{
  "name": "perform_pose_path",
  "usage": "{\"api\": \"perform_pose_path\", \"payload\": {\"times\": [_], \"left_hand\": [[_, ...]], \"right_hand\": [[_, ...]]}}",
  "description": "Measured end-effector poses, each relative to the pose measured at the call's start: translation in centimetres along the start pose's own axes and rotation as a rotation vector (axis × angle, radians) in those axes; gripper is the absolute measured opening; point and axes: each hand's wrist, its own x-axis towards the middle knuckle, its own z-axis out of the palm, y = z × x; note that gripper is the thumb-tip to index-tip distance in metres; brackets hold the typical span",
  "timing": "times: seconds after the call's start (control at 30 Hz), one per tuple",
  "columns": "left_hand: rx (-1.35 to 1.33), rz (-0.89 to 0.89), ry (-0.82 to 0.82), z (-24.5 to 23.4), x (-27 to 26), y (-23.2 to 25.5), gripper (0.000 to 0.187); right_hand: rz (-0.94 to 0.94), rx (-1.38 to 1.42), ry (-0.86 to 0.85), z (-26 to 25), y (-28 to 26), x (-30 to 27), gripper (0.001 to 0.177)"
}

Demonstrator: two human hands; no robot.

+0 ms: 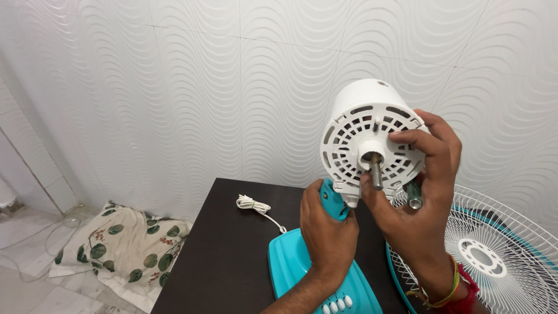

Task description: The person uses a screwdriver to loosen and remove a nut from the rear of a white fan motor housing. They then reinsert the nut and tighten it again, repeating the process while holding the motor and fan base.

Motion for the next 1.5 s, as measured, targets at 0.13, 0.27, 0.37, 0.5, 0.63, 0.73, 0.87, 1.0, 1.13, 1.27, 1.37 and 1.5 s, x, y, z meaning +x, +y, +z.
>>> {"api": "perform_pose_path", "payload": {"times": [0.13, 0.27, 0.37, 0.5, 0.63, 0.73, 0.87, 1.0, 1.13, 1.27, 1.37, 1.5], "left_hand": [[-0.036, 0.022, -0.020, -0.1, 0.0, -0.3, 0.052], [-0.052, 0.051, -0.045, -0.4, 0.0, -0.8, 0.056], [-0.054, 0.064, -0.061, -0.4, 0.0, -1.1, 0.058], [-0.095, 0.111, -0.094, -0.9, 0.2, -1.4, 0.060], [-0.171, 0.139, -0.249, -2.5, 0.5, -2.2, 0.069], [-0.313, 0.176, -0.420, -4.6, 1.3, -3.3, 0.093], [-0.531, 0.140, -0.519, -5.4, 4.6, -4.2, 0.126], [-0.726, 0.138, -0.726, -3.5, 9.1, -3.8, 0.138], [-0.761, 0.179, -0.736, -1.2, 11.2, -2.7, 0.148], [-0.803, 0.155, -0.716, -0.8, 11.2, -2.1, 0.156], [-0.804, 0.156, -0.723, -1.3, 11.1, -1.9, 0.158], [-0.768, 0.177, -0.692, -1.8, 11.2, -1.4, 0.151]], "right_hand": [[-0.009, 0.040, 0.005, 0.0, 0.5, -0.4, 0.060], [-0.032, 0.034, 0.024, 0.1, 0.9, -0.5, 0.054], [-0.043, 0.055, 0.026, 0.1, 1.2, -0.5, 0.053], [-0.047, 0.058, 0.029, 0.1, 1.3, -0.4, 0.053], [-0.022, 0.088, 0.025, 0.1, 1.1, -0.5, 0.058], [-0.018, 0.072, 0.031, 0.0, 0.8, -0.5, 0.055], [0.001, 0.112, 0.035, 0.3, 0.4, -0.5, 0.055], [-0.005, 0.088, 0.043, 0.5, 0.2, -0.3, 0.058], [-0.001, 0.089, 0.044, 0.4, 0.1, -0.4, 0.056], [0.024, 0.157, 0.036, 0.1, 0.0, -0.3, 0.059], [0.061, 0.274, 0.028, -0.1, -0.1, -0.2, 0.057], [0.111, 0.378, 0.001, -0.8, -0.4, 0.0, 0.051]]}}
